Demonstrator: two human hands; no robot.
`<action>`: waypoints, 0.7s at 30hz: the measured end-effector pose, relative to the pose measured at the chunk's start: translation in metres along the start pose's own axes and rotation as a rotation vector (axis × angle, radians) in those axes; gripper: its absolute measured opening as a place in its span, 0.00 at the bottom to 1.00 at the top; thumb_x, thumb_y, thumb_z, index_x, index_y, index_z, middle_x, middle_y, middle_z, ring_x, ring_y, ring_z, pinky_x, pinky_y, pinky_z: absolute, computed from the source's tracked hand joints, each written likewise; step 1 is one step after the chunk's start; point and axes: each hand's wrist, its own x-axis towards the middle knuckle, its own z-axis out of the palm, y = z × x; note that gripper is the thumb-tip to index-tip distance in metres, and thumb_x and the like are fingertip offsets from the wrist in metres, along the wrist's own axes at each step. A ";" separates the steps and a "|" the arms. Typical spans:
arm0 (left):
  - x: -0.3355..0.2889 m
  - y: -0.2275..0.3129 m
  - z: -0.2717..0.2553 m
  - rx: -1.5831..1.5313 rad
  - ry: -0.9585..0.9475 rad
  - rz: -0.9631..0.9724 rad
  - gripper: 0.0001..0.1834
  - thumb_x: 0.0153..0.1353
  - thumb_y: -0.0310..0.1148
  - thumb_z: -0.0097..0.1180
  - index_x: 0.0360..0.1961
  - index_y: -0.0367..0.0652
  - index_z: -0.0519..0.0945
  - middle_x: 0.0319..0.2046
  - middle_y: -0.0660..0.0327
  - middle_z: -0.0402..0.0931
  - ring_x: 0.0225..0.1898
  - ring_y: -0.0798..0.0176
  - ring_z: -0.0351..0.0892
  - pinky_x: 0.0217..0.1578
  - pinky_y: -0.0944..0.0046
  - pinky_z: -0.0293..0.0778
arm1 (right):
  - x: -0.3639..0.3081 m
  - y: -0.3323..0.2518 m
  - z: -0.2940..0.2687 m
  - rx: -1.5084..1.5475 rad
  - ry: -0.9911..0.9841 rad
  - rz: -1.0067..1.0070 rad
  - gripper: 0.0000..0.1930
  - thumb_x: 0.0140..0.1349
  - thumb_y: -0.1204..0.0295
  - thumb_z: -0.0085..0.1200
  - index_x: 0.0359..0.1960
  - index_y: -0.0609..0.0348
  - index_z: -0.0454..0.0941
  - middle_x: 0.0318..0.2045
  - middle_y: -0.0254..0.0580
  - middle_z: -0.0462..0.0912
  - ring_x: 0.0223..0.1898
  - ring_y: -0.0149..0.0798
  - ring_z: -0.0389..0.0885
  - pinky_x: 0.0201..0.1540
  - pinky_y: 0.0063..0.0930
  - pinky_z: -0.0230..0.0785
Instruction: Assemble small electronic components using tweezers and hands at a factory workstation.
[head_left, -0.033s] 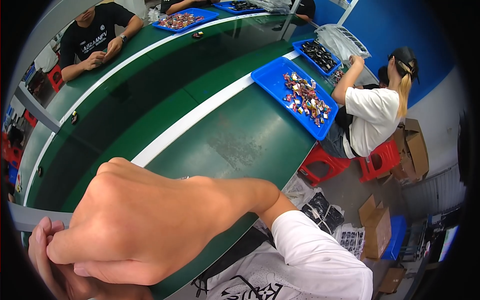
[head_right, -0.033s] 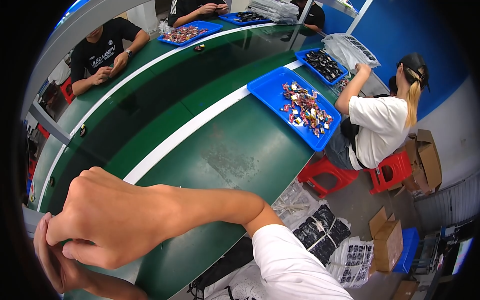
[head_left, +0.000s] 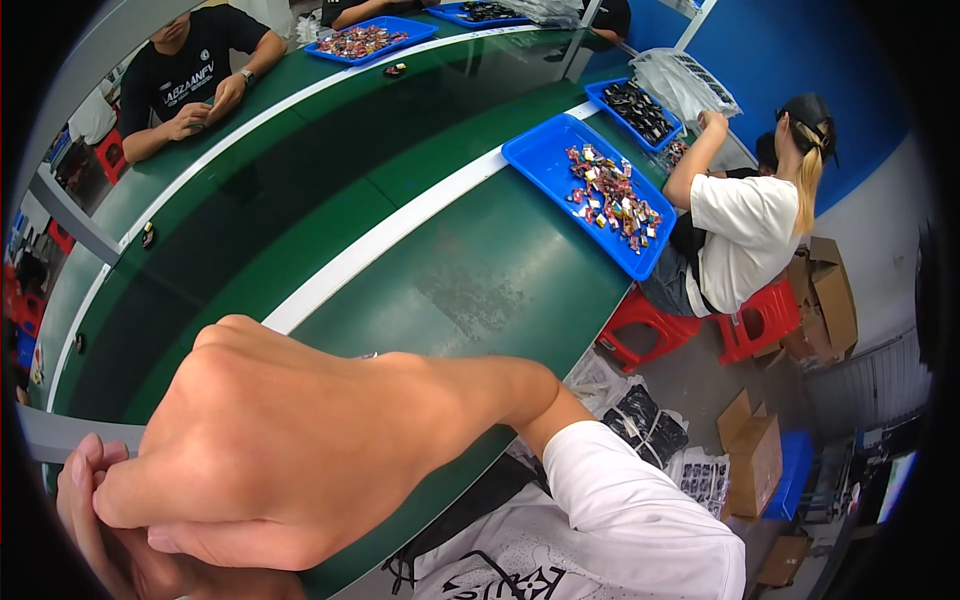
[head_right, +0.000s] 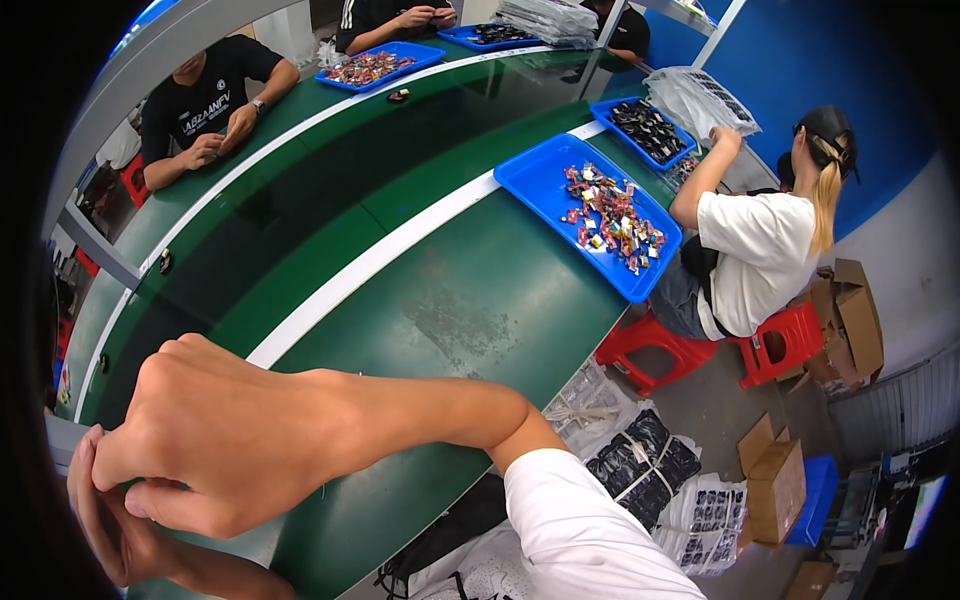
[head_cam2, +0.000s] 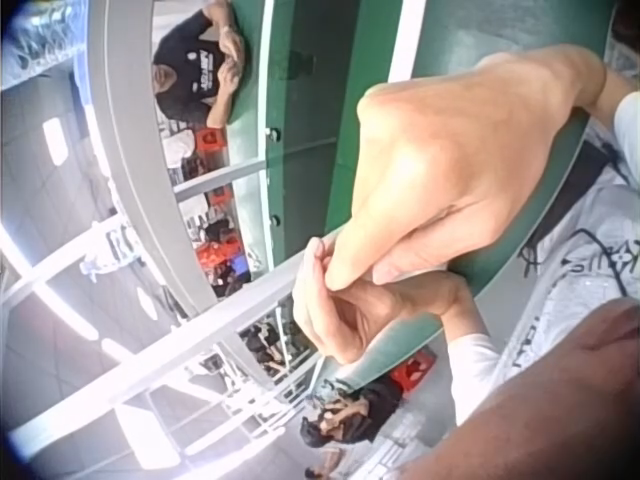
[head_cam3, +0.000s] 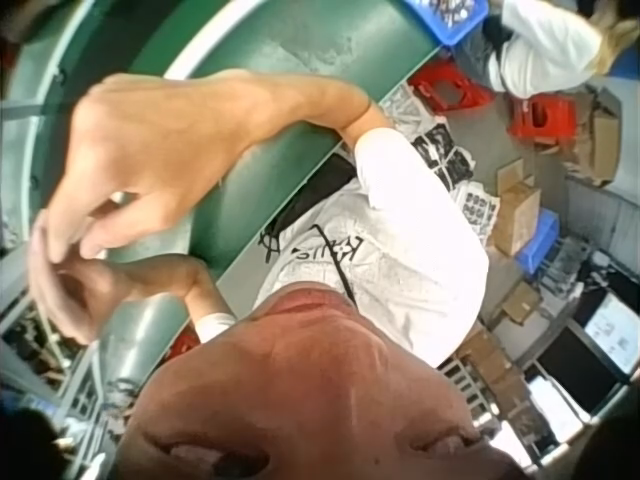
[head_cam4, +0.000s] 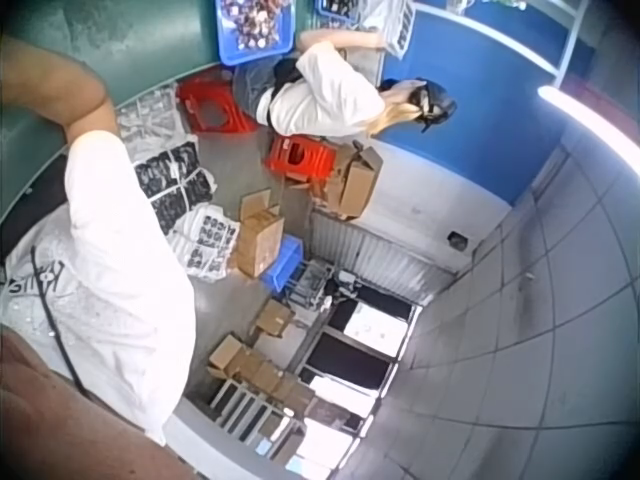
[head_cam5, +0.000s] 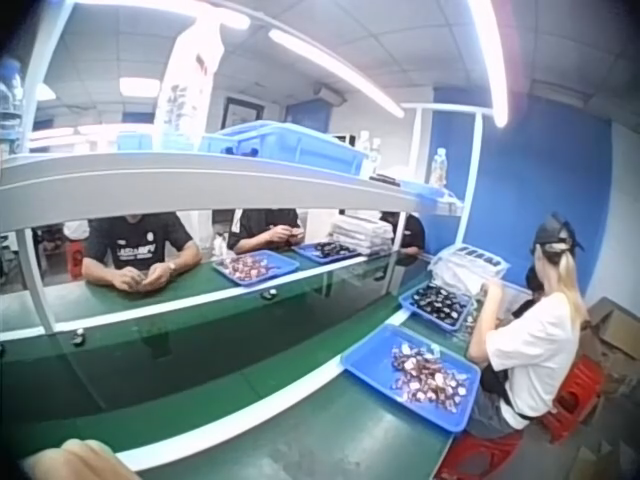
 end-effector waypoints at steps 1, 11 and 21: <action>0.000 0.000 0.000 0.006 0.001 0.001 0.16 0.64 0.10 0.54 0.53 0.19 0.79 0.49 0.37 0.83 0.49 0.44 0.87 0.51 0.53 0.87 | 0.000 -0.001 0.000 0.005 0.002 0.003 0.05 0.52 0.72 0.59 0.30 0.58 0.82 0.12 0.46 0.74 0.17 0.54 0.75 0.22 0.45 0.62; 0.002 0.004 0.001 0.028 -0.008 -0.039 0.15 0.65 0.10 0.53 0.52 0.20 0.80 0.49 0.39 0.84 0.48 0.47 0.87 0.50 0.57 0.86 | 0.001 0.001 -0.001 -0.011 -0.018 -0.002 0.05 0.52 0.73 0.59 0.30 0.59 0.83 0.13 0.47 0.76 0.17 0.54 0.76 0.22 0.45 0.63; 0.004 0.000 -0.001 0.042 -0.026 -0.007 0.15 0.65 0.11 0.53 0.52 0.21 0.80 0.49 0.39 0.84 0.48 0.47 0.87 0.49 0.57 0.86 | 0.003 0.001 -0.005 -0.023 -0.033 0.006 0.06 0.52 0.73 0.59 0.31 0.59 0.84 0.13 0.47 0.75 0.17 0.54 0.75 0.21 0.45 0.61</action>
